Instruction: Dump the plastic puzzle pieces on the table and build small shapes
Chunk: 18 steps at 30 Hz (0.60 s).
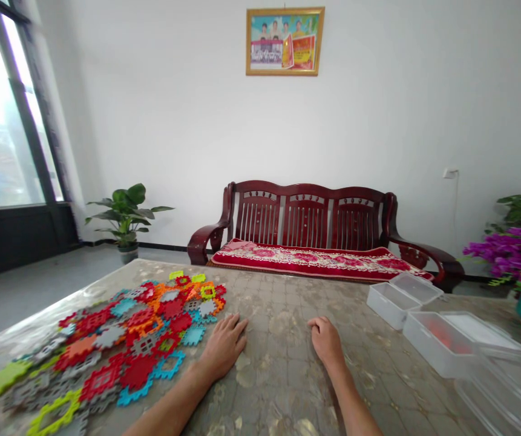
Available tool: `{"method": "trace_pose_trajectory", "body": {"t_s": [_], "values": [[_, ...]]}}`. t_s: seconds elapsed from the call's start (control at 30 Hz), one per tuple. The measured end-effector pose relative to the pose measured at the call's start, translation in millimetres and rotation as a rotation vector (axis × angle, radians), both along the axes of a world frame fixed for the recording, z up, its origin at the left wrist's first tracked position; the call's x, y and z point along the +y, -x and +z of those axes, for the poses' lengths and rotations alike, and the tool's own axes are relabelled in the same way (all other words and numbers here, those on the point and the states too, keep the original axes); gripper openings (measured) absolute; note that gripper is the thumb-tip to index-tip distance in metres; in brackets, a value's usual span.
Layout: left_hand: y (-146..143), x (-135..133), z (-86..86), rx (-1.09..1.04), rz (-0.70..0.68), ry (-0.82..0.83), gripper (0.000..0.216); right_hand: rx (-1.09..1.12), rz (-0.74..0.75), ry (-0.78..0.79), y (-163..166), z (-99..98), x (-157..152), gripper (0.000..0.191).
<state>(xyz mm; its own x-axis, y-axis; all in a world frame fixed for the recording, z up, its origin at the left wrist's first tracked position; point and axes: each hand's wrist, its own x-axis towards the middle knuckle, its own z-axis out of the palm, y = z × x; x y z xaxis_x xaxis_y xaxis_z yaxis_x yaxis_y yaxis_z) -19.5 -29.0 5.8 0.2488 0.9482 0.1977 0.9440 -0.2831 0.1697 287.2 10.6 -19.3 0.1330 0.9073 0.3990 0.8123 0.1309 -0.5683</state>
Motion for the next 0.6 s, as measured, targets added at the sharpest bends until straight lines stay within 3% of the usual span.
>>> {"method": "trace_pose_trajectory", "body": {"t_s": [0.33, 0.6], "values": [[-0.3, 5.3, -8.8, -0.005, 0.003, -0.023, 0.045, 0.029, -0.008, -0.006, 0.9, -0.3, -0.5, 0.031], [-0.5, 3.2, -5.0, 0.007, 0.002, -0.021, 0.046, 0.005, -0.015, -0.005, 1.9, 0.4, -0.5, 0.032]]}}
